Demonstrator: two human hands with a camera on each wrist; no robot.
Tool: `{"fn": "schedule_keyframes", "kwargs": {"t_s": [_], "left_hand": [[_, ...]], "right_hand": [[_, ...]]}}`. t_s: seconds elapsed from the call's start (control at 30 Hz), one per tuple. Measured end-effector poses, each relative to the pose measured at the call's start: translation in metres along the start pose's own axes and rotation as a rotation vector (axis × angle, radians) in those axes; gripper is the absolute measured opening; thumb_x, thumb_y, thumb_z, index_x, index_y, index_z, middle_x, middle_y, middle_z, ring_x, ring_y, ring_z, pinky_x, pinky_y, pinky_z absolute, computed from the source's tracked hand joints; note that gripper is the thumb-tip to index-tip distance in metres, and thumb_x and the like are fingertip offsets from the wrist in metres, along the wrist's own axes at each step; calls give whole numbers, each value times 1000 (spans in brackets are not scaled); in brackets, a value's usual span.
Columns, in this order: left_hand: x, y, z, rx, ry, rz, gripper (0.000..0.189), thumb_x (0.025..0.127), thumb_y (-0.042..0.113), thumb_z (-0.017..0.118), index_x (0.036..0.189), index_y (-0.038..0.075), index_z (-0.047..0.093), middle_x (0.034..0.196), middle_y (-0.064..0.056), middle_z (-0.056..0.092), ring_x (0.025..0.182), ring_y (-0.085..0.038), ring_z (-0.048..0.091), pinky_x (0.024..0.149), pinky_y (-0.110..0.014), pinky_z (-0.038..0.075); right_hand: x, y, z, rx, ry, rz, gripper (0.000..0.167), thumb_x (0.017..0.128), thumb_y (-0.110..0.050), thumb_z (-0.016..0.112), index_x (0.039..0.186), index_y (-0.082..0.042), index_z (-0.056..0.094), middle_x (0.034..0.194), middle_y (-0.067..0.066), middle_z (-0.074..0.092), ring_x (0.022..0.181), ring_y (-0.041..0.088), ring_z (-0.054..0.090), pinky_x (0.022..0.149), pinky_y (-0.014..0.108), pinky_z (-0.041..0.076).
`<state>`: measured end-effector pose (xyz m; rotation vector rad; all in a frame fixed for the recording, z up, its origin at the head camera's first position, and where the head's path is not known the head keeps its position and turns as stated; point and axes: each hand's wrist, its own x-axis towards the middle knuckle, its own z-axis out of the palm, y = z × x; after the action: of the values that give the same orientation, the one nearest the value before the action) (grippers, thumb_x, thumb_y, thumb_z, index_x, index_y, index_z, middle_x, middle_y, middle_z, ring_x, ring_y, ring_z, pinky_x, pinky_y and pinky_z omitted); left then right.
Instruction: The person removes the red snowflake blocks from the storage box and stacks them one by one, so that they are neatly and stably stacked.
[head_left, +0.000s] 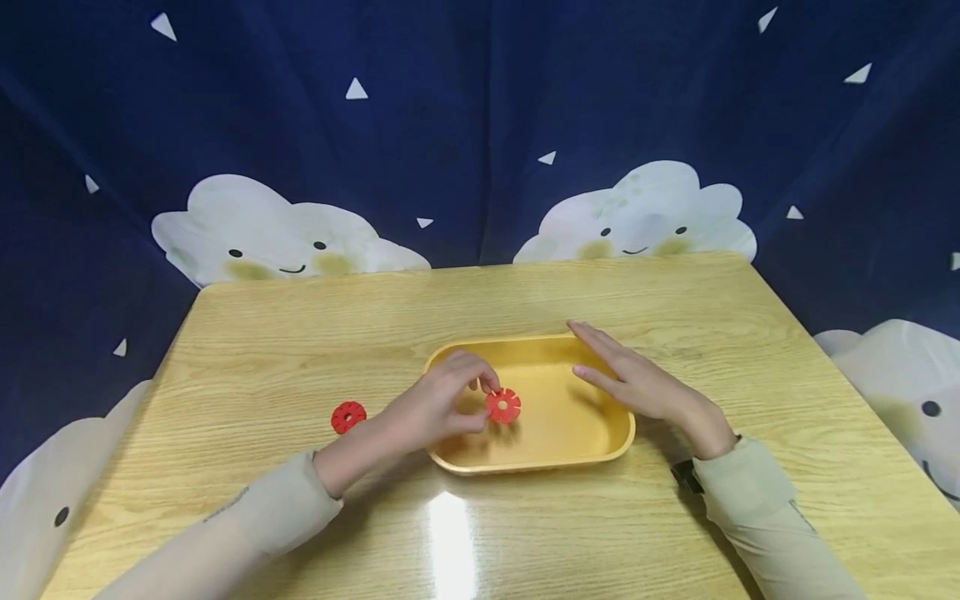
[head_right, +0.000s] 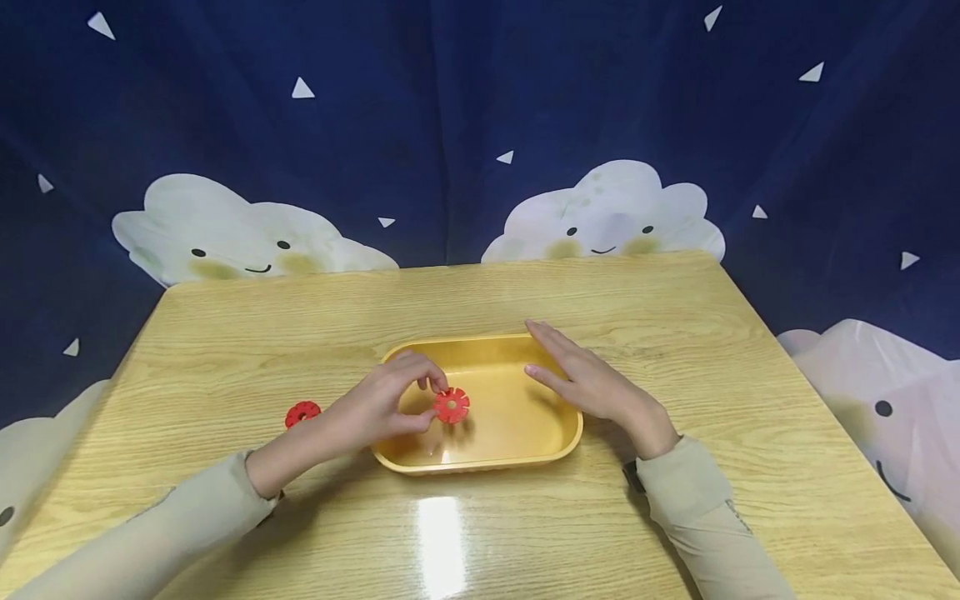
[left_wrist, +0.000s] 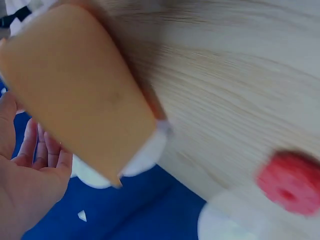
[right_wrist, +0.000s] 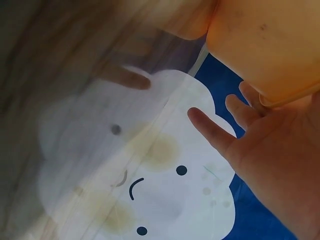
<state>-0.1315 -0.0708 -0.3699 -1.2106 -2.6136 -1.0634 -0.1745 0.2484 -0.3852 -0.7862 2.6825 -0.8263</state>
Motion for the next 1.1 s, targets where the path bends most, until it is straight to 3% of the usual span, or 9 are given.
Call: {"fn": "schedule_keyframes", "kwargs": {"t_s": [0.33, 0.53, 0.83, 1.1], "left_hand": [[-54, -17, -51, 86, 185, -34, 31, 73, -1, 77, 98, 8, 63, 94, 3, 63, 89, -15, 55, 75, -28, 50], [-88, -30, -71, 164, 263, -135, 31, 70, -1, 76, 97, 9, 64, 93, 4, 63, 86, -13, 54, 73, -24, 46], [-132, -56, -76, 237, 287, -243, 34, 67, -4, 80, 94, 10, 64, 91, 3, 62, 82, -14, 54, 70, -32, 48], [-145, -67, -66, 233, 246, -256, 37, 64, -7, 81, 94, 9, 66, 91, 2, 63, 83, -15, 58, 71, -34, 54]], "right_hand": [[1, 1, 0, 6, -8, -9, 70, 102, -47, 44, 159, -23, 11, 163, 2, 10, 148, 30, 12, 115, 56, 16], [1, 1, -1, 5, -8, -13, 70, 102, -46, 44, 159, -23, 11, 163, 4, 11, 148, 28, 11, 115, 56, 16], [1, 1, 0, 10, -9, -12, 70, 102, -46, 45, 159, -23, 11, 163, 7, 12, 148, 29, 11, 115, 57, 15], [1, -1, 0, -2, -6, -11, 70, 102, -46, 45, 159, -21, 12, 163, 7, 14, 148, 28, 12, 115, 56, 16]]}}
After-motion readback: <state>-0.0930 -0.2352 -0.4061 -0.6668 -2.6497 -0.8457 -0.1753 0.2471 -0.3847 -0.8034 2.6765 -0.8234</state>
